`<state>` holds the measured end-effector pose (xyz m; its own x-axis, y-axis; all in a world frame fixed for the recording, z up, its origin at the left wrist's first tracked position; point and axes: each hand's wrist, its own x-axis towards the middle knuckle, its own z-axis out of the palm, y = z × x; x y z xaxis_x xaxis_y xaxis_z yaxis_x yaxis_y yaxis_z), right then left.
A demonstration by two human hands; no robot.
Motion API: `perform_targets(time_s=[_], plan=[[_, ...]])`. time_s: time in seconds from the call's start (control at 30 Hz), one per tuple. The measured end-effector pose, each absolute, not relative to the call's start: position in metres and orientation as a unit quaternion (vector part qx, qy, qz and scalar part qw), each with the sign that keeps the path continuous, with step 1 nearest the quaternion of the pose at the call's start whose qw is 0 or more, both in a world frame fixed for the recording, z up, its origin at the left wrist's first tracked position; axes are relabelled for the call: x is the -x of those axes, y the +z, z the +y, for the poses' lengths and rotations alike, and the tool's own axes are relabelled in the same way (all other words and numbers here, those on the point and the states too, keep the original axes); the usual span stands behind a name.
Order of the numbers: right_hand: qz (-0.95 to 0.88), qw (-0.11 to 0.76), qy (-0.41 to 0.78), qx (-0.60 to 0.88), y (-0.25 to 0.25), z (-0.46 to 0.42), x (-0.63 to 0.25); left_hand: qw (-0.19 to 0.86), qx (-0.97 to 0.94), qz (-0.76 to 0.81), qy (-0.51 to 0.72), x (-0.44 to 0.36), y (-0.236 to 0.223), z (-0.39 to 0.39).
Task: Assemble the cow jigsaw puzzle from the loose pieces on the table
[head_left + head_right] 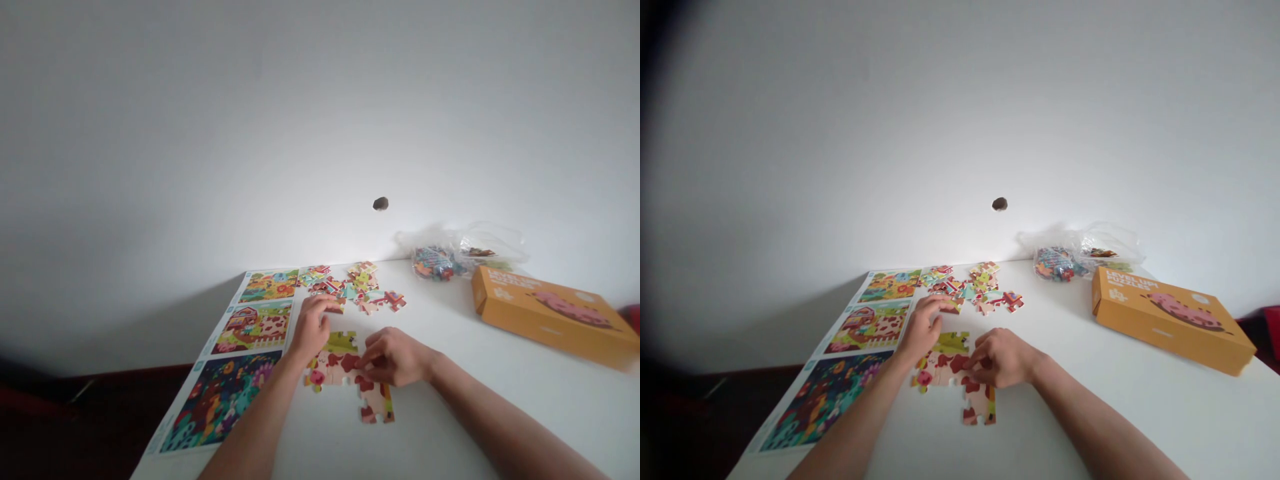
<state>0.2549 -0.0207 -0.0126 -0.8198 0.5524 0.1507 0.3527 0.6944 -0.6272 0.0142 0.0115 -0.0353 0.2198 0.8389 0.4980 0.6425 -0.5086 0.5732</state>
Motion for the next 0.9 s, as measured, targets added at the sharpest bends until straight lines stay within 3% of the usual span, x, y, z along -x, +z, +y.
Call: perform_targets(time_s=[0.13,0.33,0.53,0.73,0.9], plan=[[-0.906,0.158,0.298,0.256,-0.014,-0.018,-0.262,0.039,-0.749,0.57,0.335,-0.007,-0.045,0.019],[-0.905,0.156,0.281,0.279,-0.016,-0.013,-0.274,0.014,-0.742,0.613,0.27,-0.008,-0.05,0.02],[-0.859,0.254,0.146,0.419,-0.025,0.003,-0.274,0.033,-0.75,0.604,0.269,-0.009,-0.045,0.018],[-0.836,0.164,0.106,0.514,-0.035,0.014,-0.275,0.078,-0.77,0.575,0.265,-0.013,-0.041,0.015],[-0.817,0.2,0.079,0.535,-0.034,0.015,-0.275,0.086,-0.778,0.566,0.26,-0.016,-0.038,0.011]])
